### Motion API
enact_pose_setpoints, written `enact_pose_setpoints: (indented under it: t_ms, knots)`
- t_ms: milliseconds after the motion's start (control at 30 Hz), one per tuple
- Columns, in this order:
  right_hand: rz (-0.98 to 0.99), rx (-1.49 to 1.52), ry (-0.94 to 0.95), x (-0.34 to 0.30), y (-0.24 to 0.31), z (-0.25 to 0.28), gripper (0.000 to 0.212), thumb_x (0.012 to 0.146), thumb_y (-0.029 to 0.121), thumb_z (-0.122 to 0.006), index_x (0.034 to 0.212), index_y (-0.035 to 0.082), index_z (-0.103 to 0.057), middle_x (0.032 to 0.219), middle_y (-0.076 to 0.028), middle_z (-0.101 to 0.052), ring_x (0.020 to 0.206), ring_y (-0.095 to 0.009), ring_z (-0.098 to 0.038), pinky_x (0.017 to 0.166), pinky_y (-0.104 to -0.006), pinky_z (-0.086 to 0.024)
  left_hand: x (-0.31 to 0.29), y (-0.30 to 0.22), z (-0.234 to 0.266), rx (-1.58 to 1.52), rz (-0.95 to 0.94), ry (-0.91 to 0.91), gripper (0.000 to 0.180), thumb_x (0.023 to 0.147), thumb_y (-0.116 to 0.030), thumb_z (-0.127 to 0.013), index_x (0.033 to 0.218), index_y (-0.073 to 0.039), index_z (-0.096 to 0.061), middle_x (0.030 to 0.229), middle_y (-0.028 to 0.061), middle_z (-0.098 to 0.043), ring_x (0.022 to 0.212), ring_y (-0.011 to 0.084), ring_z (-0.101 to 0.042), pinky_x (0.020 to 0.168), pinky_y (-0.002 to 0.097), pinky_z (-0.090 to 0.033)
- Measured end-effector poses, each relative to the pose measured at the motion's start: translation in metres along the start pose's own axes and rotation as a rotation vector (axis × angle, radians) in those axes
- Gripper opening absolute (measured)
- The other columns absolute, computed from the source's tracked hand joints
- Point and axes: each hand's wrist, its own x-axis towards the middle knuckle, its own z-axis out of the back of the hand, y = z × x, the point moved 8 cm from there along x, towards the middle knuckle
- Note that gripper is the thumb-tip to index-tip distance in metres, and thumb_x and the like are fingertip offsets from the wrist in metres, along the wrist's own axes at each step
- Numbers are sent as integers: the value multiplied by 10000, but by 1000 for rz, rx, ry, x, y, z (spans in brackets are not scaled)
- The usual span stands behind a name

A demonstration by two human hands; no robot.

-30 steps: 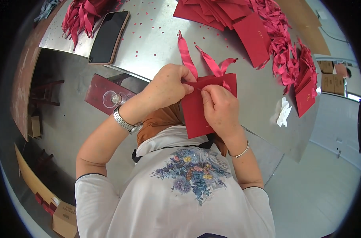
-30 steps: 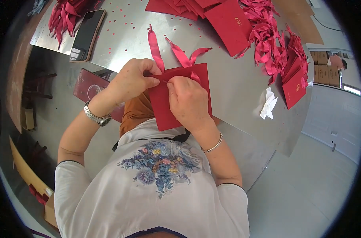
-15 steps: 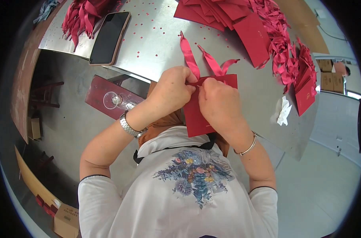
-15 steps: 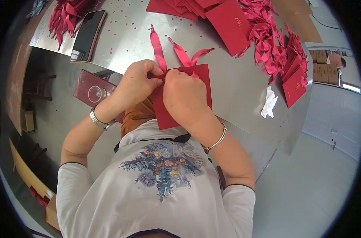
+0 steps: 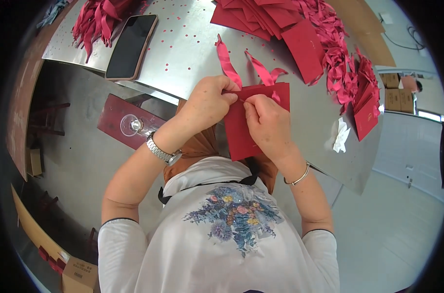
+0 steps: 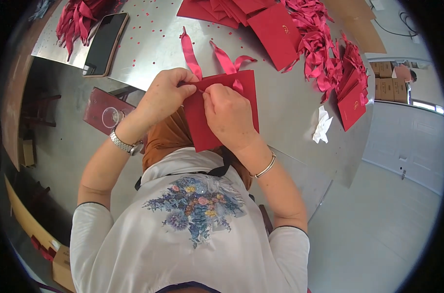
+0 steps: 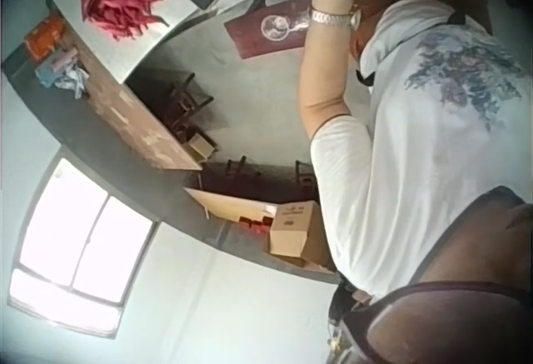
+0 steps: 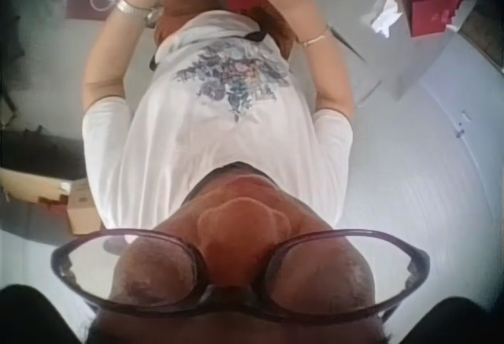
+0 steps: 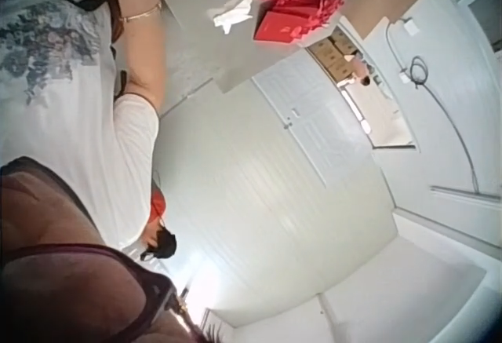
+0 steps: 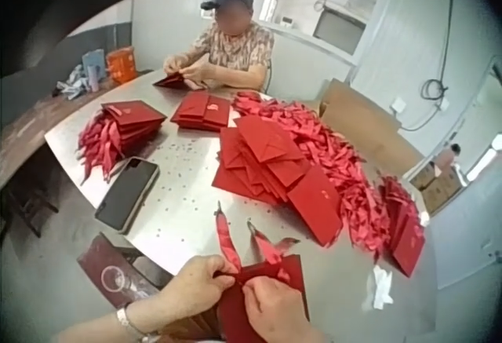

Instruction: The person ties ribbons onto small red gift bags by hand.

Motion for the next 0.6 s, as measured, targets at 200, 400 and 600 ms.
enact_pose_setpoints:
  t_ms: [200, 400, 600]
  knots:
    - [-139, 122, -9, -3, -11, -2, 78, 839, 85, -640, 830, 29, -587, 750, -149, -636, 672, -323, -633, 590, -414, -500, 1, 1, -2, 45, -48, 4, 163, 845, -48, -605, 971, 41, -660, 850, 157, -674, 804, 252, -639, 747, 338, -509]
    - [-250, 172, 7, -1, -15, -1, 90, 831, 95, -642, 799, 20, -603, 729, -164, -643, 649, -337, -631, 589, -418, -496, 3, 0, -2, 74, -4, 27, 180, 833, -63, -607, 971, 39, -664, 869, 216, -677, 844, 340, -663, 767, 381, -514]
    - [-295, 164, 52, 7, -17, -3, 112, 819, 110, -648, 767, 13, -630, 707, -178, -641, 662, -354, -635, 605, -439, -496, 0, 0, -1, 46, -13, -28, 162, 832, -51, -608, 955, 43, -657, 864, 210, -675, 836, 325, -663, 766, 372, -513]
